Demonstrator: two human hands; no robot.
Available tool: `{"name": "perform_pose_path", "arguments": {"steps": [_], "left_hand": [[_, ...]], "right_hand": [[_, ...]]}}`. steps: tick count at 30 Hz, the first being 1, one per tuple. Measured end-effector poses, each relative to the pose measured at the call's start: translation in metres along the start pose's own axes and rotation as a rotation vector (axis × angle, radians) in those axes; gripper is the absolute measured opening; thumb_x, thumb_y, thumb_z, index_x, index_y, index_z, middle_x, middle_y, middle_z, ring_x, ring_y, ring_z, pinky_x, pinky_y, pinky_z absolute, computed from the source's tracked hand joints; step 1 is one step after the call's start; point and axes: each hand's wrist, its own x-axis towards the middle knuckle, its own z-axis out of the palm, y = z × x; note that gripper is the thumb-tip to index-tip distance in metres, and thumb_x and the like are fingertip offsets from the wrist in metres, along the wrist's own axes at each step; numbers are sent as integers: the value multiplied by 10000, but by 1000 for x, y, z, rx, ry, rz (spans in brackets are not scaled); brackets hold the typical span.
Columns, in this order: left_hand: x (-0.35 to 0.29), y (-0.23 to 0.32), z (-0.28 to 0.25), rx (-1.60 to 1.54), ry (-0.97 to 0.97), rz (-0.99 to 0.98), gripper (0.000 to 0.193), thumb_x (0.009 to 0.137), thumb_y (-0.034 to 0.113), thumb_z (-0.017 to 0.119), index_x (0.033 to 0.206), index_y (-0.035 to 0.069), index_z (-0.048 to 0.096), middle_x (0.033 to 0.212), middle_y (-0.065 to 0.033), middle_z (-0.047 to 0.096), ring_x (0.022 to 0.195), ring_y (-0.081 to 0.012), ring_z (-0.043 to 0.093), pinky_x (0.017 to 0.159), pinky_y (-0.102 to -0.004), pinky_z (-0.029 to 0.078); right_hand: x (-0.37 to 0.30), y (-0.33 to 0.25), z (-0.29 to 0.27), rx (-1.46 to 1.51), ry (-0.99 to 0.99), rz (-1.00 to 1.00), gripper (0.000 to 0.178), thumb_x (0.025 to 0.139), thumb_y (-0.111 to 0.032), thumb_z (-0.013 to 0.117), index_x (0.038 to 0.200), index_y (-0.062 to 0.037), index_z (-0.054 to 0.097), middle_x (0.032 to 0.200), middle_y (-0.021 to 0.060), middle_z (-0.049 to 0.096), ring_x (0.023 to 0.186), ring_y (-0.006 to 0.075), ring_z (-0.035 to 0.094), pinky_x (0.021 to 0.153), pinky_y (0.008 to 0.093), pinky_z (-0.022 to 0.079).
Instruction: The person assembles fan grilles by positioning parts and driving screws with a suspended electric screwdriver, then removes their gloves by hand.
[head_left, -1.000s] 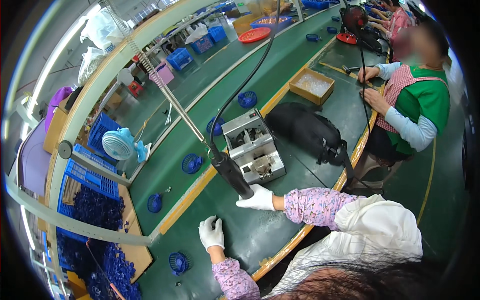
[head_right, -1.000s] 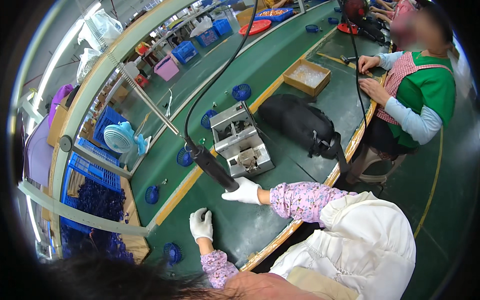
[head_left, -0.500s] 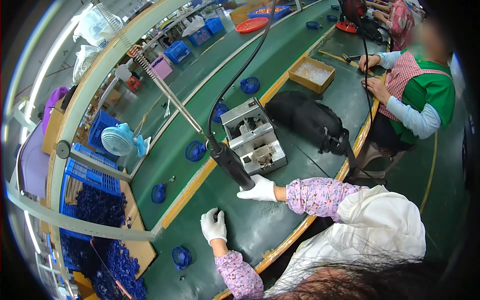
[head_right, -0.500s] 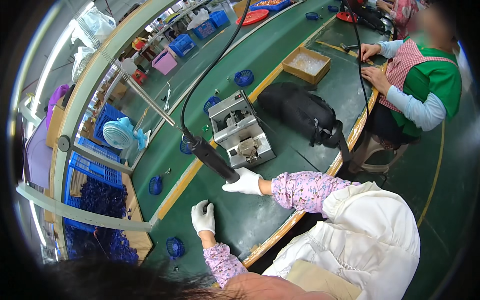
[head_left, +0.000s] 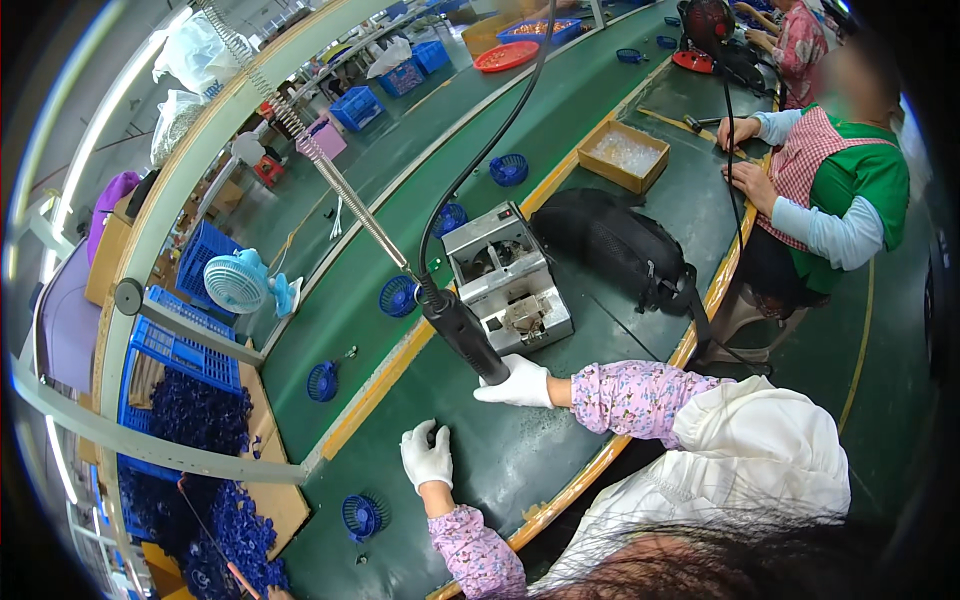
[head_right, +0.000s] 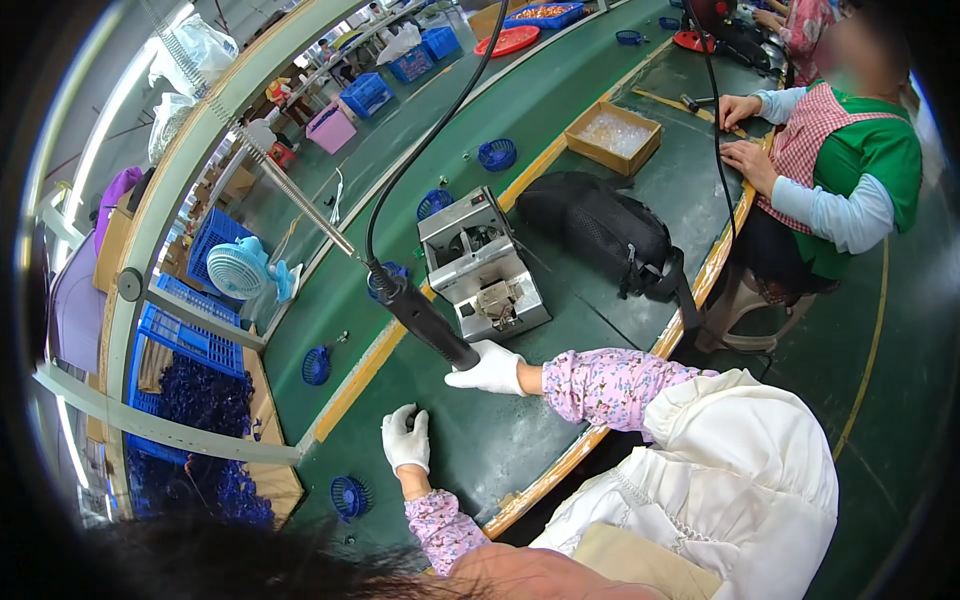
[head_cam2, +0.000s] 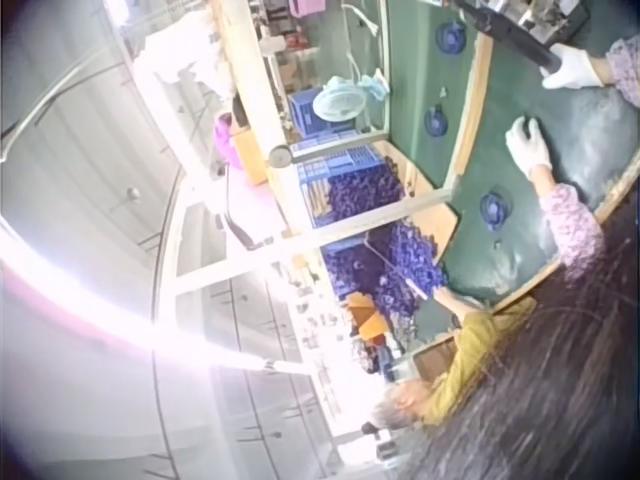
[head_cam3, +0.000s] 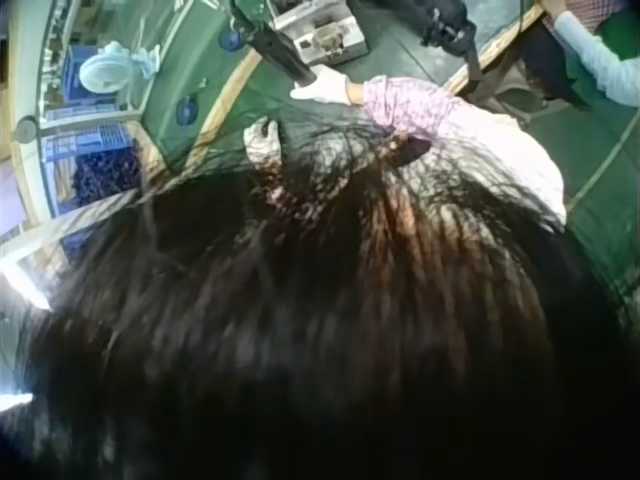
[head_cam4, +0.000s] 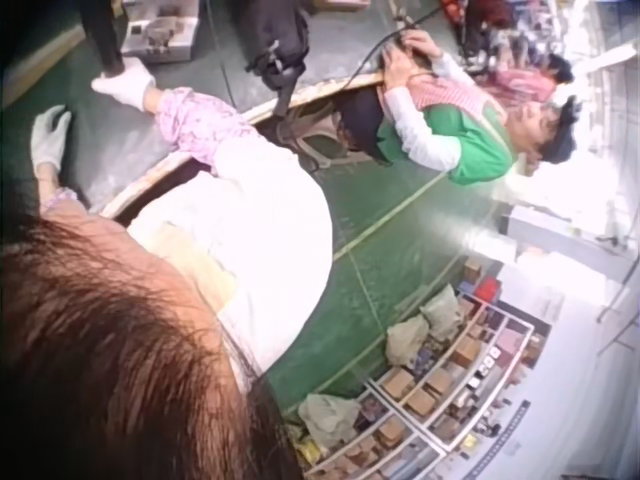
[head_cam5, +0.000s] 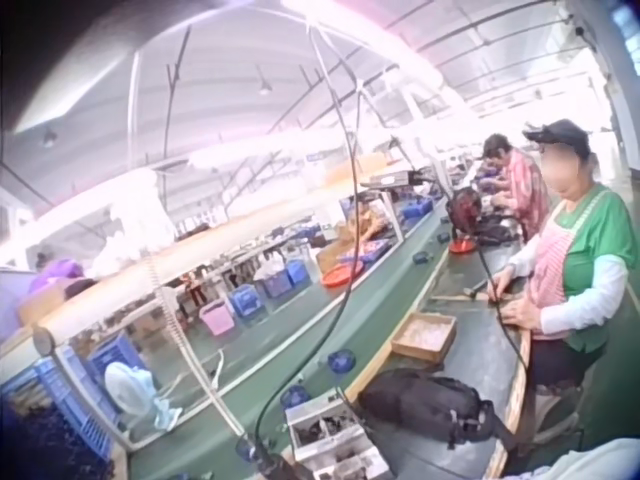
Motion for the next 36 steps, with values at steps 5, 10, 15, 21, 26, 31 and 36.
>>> {"name": "perform_pose_path", "arguments": {"steps": [5, 10, 15, 21, 26, 31, 36], "left_hand": [[0, 2, 0, -11, 0, -1, 225, 725, 178, 694, 912, 56, 661, 772, -86, 560, 736, -233, 546, 703, -332, 454], [0, 4, 0, 0, -13, -15, 222, 729, 179, 691, 912, 55, 660, 782, -86, 560, 737, -236, 544, 700, -337, 454], [0, 3, 0, -4, -7, -7, 225, 729, 173, 691, 916, 52, 659, 790, -87, 558, 737, -238, 543, 697, -339, 453], [1, -2, 1, 0, 6, 16, 228, 724, 167, 695, 915, 47, 660, 775, -90, 556, 722, -236, 542, 687, -337, 454], [0, 1, 0, -1, 7, 19, 227, 722, 167, 697, 910, 46, 660, 766, -91, 556, 719, -234, 542, 683, -338, 454], [-2, 9, 5, -9, 4, 14, 230, 720, 171, 698, 909, 47, 659, 766, -91, 559, 721, -237, 543, 688, -342, 455], [-2, 4, 1, 17, -25, -28, 252, 728, 224, 694, 924, 67, 668, 823, -121, 593, 795, -282, 572, 735, -371, 467]], "right_hand": [[0, 2, 1, -8, 27, -54, 297, 770, -323, 692, 750, -55, 564, 677, -2, 526, 644, 99, 470, 620, 292, 418], [0, 1, -1, 3, 23, -22, 299, 772, -324, 692, 750, -55, 563, 677, -1, 525, 644, 97, 467, 618, 290, 417], [0, 0, 0, 2, 19, -37, 299, 773, -324, 693, 745, -58, 561, 671, -7, 519, 639, 93, 462, 610, 289, 413], [2, 2, 2, 1, 29, -42, 293, 774, -325, 692, 738, -67, 558, 659, -12, 512, 624, 89, 456, 596, 285, 409], [-3, -7, 1, 21, 9, 27, 293, 774, -325, 691, 737, -67, 557, 651, -19, 504, 612, 87, 457, 580, 277, 404], [-8, -3, -7, 5, 31, 18, 294, 771, -328, 694, 734, -68, 560, 650, -20, 504, 610, 87, 456, 579, 282, 407], [1, 7, 0, 34, 61, 3, 283, 762, -336, 703, 719, -85, 580, 642, -27, 528, 606, 70, 469, 552, 268, 409]]}}
